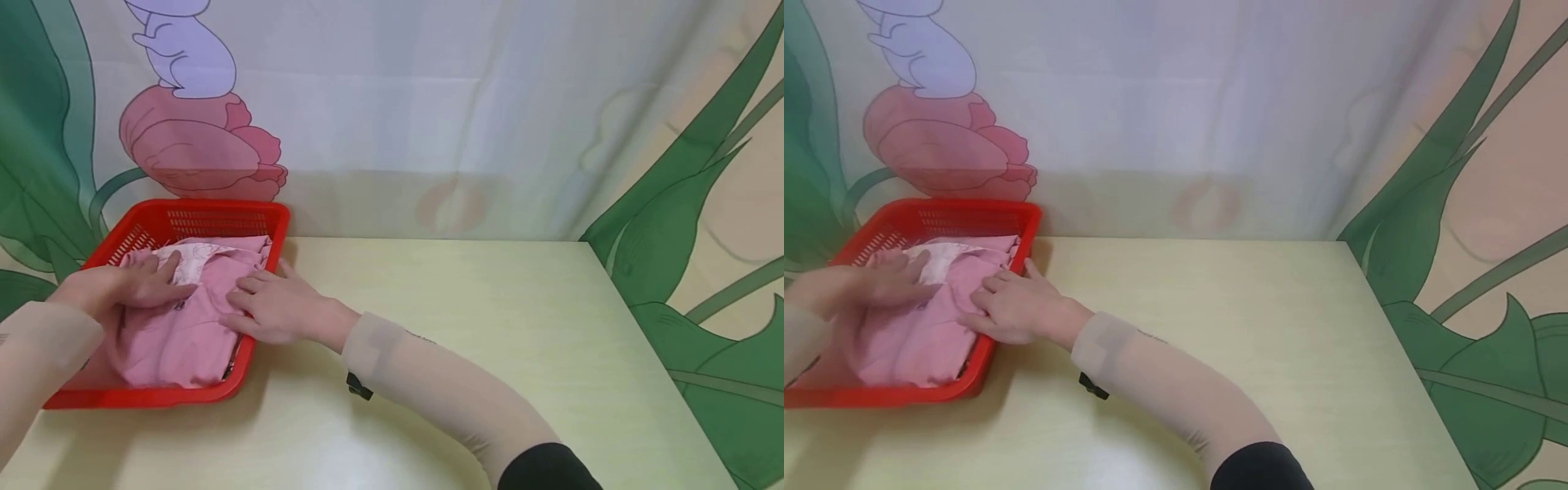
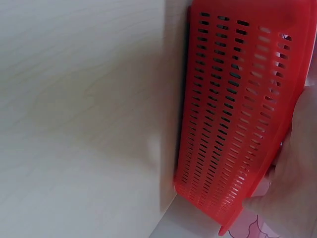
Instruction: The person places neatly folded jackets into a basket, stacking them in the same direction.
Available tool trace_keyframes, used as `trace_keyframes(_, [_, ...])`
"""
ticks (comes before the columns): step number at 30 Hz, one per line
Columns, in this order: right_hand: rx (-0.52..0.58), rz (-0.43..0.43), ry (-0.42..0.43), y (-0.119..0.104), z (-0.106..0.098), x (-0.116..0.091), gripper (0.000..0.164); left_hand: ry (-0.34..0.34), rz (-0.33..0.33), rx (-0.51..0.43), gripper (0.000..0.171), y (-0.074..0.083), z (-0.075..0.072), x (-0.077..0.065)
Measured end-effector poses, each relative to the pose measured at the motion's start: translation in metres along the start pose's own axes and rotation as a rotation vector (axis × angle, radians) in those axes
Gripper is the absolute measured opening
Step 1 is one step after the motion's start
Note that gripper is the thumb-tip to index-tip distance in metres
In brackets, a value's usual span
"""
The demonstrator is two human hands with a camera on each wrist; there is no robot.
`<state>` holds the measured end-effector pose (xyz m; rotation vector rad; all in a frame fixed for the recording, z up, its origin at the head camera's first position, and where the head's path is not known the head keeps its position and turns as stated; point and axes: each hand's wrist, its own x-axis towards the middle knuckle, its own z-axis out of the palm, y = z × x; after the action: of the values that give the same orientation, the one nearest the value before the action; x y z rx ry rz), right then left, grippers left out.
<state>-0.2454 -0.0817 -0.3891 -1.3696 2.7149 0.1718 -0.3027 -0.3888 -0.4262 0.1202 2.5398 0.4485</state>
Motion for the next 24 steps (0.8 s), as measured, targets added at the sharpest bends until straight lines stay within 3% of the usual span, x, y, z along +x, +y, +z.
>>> trace_keyframes(7, [0.014, 0.002, -0.003, 0.001, 0.002, 0.002, 0.063, 0.016, -0.016, 0.047, 0.123, -0.011, 0.006, 0.013])
trace_keyframes(13, [0.017, -0.008, 0.016, -0.002, 0.005, 0.002, 0.061, 0.090, 0.017, 0.103, 0.135, -0.025, 0.013, 0.024])
trace_keyframes(20, [0.006, -0.011, 0.019, -0.003, 0.003, 0.002, 0.061, 0.105, 0.023, 0.073, 0.136, -0.032, 0.012, 0.028])
trace_keyframes(24, [0.016, -0.012, 0.007, -0.004, 0.003, 0.003, 0.062, 0.094, 0.018, 0.083, 0.134, -0.028, 0.009, 0.023])
